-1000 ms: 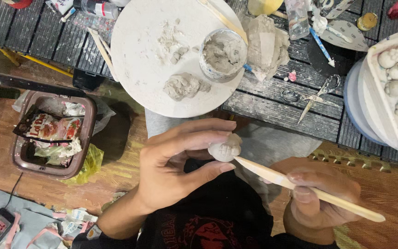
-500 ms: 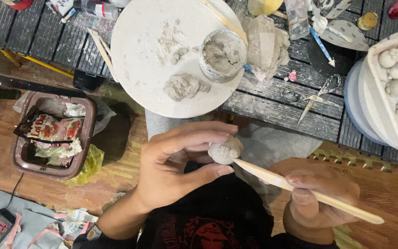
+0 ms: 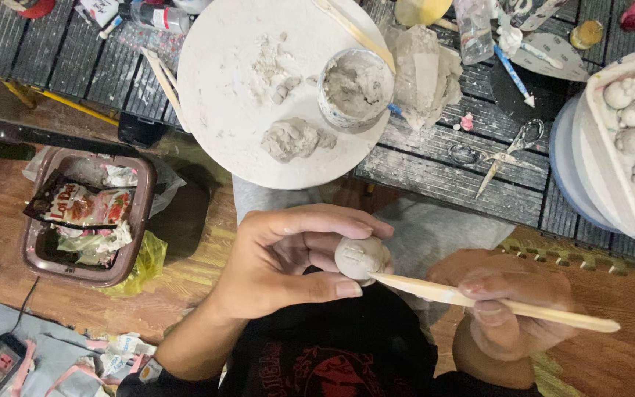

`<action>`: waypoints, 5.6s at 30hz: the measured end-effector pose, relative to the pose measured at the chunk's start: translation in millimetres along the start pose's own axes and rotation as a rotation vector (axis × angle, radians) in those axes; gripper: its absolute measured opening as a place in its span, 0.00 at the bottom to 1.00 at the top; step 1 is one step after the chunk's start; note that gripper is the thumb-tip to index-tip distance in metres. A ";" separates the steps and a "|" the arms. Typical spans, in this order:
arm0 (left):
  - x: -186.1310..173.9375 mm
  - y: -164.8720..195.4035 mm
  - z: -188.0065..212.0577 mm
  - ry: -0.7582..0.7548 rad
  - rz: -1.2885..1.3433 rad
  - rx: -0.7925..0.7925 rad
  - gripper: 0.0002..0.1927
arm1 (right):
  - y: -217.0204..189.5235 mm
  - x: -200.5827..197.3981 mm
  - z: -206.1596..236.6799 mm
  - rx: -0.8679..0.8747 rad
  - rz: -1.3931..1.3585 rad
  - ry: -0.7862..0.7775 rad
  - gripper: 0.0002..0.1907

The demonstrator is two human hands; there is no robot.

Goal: The person shapes a small lump of clay into a rounded form using a wooden modeling tool and their fingers. They repeatedly smooth and refine the surface, occasionally adding small pieces of clay to build up the shape.

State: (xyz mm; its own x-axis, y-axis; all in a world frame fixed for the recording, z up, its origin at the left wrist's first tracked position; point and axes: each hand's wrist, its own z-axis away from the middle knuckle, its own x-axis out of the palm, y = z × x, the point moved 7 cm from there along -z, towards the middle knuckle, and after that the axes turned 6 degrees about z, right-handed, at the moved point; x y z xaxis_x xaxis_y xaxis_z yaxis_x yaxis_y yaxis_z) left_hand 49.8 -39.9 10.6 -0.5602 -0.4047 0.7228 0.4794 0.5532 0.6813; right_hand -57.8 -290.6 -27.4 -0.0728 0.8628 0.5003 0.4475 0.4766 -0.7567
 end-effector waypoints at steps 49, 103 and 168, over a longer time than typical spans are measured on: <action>-13.5 -18.3 -14.1 -0.109 0.174 -0.009 0.19 | 9.5 61.9 4.3 -0.162 0.582 0.211 0.17; -0.9 2.5 -12.9 -0.026 -0.192 0.118 0.23 | 15.8 33.9 8.7 -0.278 0.367 0.151 0.07; -7.6 -18.7 -1.0 0.101 -0.001 0.192 0.22 | 16.4 3.4 30.7 -0.341 0.591 0.204 0.12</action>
State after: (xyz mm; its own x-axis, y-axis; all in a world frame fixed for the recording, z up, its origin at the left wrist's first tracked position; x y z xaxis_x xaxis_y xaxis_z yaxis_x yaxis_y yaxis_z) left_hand 45.8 -47.9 -7.5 -0.4859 -0.4709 0.7363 0.3362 0.6770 0.6548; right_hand -78.1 -274.7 -51.0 0.4216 0.8958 0.1405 0.6165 -0.1696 -0.7689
